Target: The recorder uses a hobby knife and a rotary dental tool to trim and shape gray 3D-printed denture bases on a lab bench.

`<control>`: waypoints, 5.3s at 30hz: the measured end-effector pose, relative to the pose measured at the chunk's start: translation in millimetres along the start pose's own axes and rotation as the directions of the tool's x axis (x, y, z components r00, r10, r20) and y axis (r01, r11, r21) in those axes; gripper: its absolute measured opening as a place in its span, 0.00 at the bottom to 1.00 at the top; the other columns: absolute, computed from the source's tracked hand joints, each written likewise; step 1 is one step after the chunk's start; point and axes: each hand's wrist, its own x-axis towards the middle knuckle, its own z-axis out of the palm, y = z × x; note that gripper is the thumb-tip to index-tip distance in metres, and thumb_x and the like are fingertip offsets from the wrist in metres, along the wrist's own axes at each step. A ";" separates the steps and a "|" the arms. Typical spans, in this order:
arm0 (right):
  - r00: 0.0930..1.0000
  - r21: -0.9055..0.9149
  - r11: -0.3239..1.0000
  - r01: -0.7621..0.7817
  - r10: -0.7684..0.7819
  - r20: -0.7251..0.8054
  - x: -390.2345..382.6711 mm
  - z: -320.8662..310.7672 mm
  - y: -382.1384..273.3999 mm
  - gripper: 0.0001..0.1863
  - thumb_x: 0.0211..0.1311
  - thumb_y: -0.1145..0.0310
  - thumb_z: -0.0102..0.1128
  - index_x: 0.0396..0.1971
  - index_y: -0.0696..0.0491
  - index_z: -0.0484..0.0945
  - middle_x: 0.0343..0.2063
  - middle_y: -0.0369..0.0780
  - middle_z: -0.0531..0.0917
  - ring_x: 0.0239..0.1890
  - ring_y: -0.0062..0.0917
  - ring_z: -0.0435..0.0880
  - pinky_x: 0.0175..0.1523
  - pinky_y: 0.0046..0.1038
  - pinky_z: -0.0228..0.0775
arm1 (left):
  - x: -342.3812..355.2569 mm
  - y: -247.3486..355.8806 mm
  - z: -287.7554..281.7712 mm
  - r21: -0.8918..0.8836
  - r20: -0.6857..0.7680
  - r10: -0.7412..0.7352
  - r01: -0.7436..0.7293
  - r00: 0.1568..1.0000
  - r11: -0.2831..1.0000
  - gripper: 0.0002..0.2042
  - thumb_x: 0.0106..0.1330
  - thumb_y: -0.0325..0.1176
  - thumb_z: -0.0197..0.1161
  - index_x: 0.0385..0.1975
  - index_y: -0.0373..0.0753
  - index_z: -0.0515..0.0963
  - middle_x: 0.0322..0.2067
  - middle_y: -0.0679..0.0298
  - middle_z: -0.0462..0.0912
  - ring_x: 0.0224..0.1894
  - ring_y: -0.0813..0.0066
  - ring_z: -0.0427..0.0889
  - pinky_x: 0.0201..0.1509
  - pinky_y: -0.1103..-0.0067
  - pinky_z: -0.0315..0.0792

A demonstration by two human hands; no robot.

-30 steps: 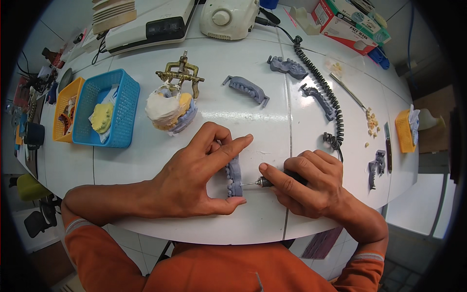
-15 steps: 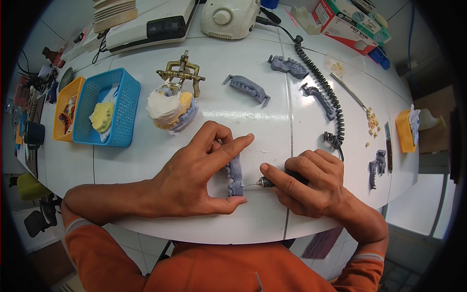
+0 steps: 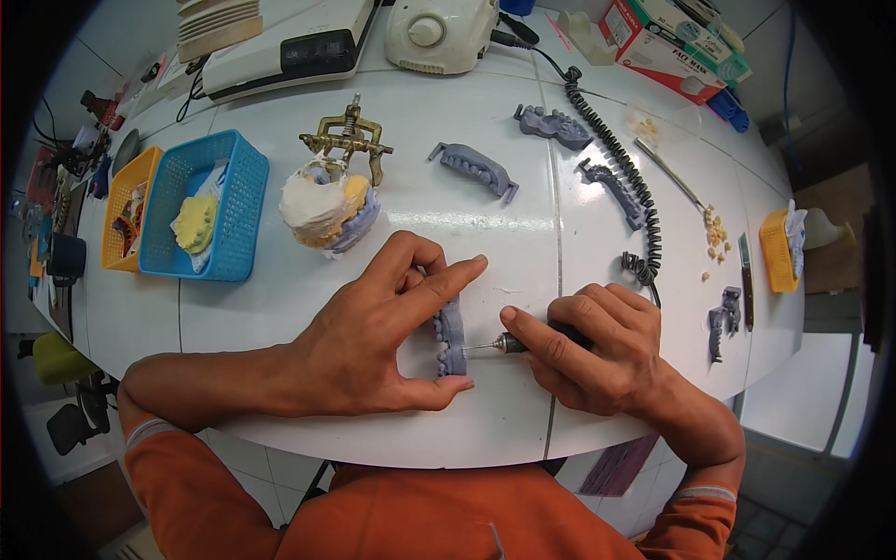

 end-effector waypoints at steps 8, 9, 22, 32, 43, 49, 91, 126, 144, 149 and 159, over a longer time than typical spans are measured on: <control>1.000 0.017 1.000 0.010 -0.010 -0.004 -0.5 -0.3 -0.6 0.27 0.53 0.67 0.78 0.58 0.47 0.91 0.26 0.31 0.77 0.24 0.19 0.75 0.28 0.26 0.63 | -0.8 3.6 -1.7 -0.022 0.023 -0.045 0.046 0.999 0.999 0.51 0.53 0.45 0.89 0.78 0.35 0.72 0.56 0.53 0.68 0.53 0.63 0.76 0.51 0.73 0.79; 1.000 0.013 1.000 0.011 -0.011 -0.003 -0.5 -0.2 -0.5 0.27 0.53 0.67 0.78 0.58 0.47 0.91 0.26 0.31 0.77 0.24 0.19 0.75 0.28 0.26 0.62 | -0.2 2.9 -1.5 -0.015 0.024 -0.041 0.041 0.999 0.999 0.51 0.53 0.46 0.89 0.78 0.35 0.72 0.56 0.53 0.68 0.53 0.62 0.76 0.51 0.73 0.78; 1.000 0.001 1.000 0.007 -0.007 -0.012 -1.3 1.0 0.7 0.28 0.52 0.68 0.78 0.58 0.47 0.92 0.26 0.31 0.77 0.24 0.19 0.75 0.27 0.26 0.62 | 1.1 -0.6 -0.4 0.005 0.004 0.019 -0.019 1.000 1.000 0.49 0.56 0.42 0.86 0.79 0.36 0.70 0.54 0.54 0.67 0.46 0.65 0.78 0.49 0.72 0.81; 1.000 0.009 1.000 -0.002 0.002 -0.001 -0.2 -1.5 3.1 0.30 0.50 0.68 0.77 0.59 0.49 0.91 0.27 0.33 0.79 0.24 0.21 0.76 0.28 0.27 0.65 | 2.2 3.2 -1.5 -0.101 0.021 -0.086 0.088 0.996 0.991 0.53 0.53 0.40 0.90 0.79 0.38 0.67 0.57 0.56 0.70 0.42 0.75 0.77 0.38 0.82 0.76; 0.999 0.000 0.999 -0.043 0.043 0.005 -0.1 -3.0 3.1 0.29 0.52 0.66 0.80 0.58 0.47 0.91 0.27 0.31 0.79 0.26 0.19 0.77 0.29 0.26 0.65 | 3.0 -2.0 2.0 -0.074 -0.039 -0.045 0.042 0.998 0.996 0.49 0.52 0.40 0.92 0.73 0.37 0.69 0.57 0.57 0.71 0.37 0.80 0.75 0.29 0.84 0.72; 0.998 0.051 0.999 -0.020 0.023 -0.058 0.6 2.7 5.5 0.26 0.55 0.65 0.80 0.56 0.47 0.89 0.27 0.31 0.76 0.26 0.21 0.77 0.29 0.26 0.67 | 0.8 8.6 -8.1 -0.049 0.010 -0.130 0.131 0.991 0.990 0.46 0.55 0.39 0.90 0.73 0.36 0.70 0.60 0.55 0.72 0.39 0.77 0.77 0.34 0.81 0.78; 0.892 -0.299 0.856 -0.421 0.332 -0.305 -2.0 -32.1 46.8 0.19 0.63 0.54 0.81 0.47 0.50 0.93 0.47 0.42 0.84 0.53 0.38 0.81 0.63 0.43 0.66 | 2.3 8.7 -4.8 0.024 0.025 -0.142 0.142 0.989 0.990 0.58 0.49 0.44 0.93 0.80 0.34 0.65 0.64 0.50 0.73 0.37 0.76 0.77 0.29 0.82 0.75; 0.811 -0.288 0.775 -0.563 0.586 -0.009 -11.8 -50.5 71.4 0.08 0.65 0.65 0.79 0.41 0.48 0.93 0.55 0.40 0.86 0.66 0.37 0.77 0.80 0.49 0.56 | 6.0 13.5 -7.8 0.050 0.064 -0.095 0.092 0.993 0.995 0.55 0.57 0.44 0.89 0.80 0.31 0.62 0.64 0.48 0.71 0.40 0.73 0.80 0.36 0.79 0.82; 0.891 -0.326 0.848 -0.418 0.452 0.034 -14.0 -53.4 74.4 0.13 0.64 0.62 0.80 0.44 0.50 0.90 0.51 0.40 0.87 0.66 0.36 0.78 0.79 0.47 0.57 | 4.7 10.5 -4.1 0.055 0.031 -0.100 0.098 0.995 0.994 0.56 0.53 0.45 0.91 0.79 0.31 0.64 0.64 0.50 0.72 0.39 0.74 0.78 0.32 0.80 0.78; 0.921 -0.319 0.867 -0.383 0.387 -0.051 -15.9 -49.7 72.6 0.14 0.61 0.67 0.81 0.43 0.49 0.85 0.41 0.35 0.89 0.56 0.33 0.85 0.75 0.44 0.66 | 7.3 13.9 -8.2 0.056 0.054 -0.088 0.085 0.995 0.995 0.55 0.55 0.44 0.90 0.79 0.30 0.63 0.65 0.48 0.72 0.39 0.73 0.80 0.33 0.79 0.81; 0.938 -0.243 0.910 -0.336 0.298 -0.179 -14.6 -46.9 75.4 0.12 0.59 0.72 0.81 0.37 0.48 0.84 0.35 0.31 0.88 0.48 0.28 0.86 0.65 0.39 0.71 | 7.2 14.0 -8.2 0.046 0.060 -0.089 0.086 0.994 0.995 0.55 0.56 0.44 0.90 0.79 0.30 0.63 0.65 0.48 0.72 0.40 0.74 0.80 0.33 0.80 0.80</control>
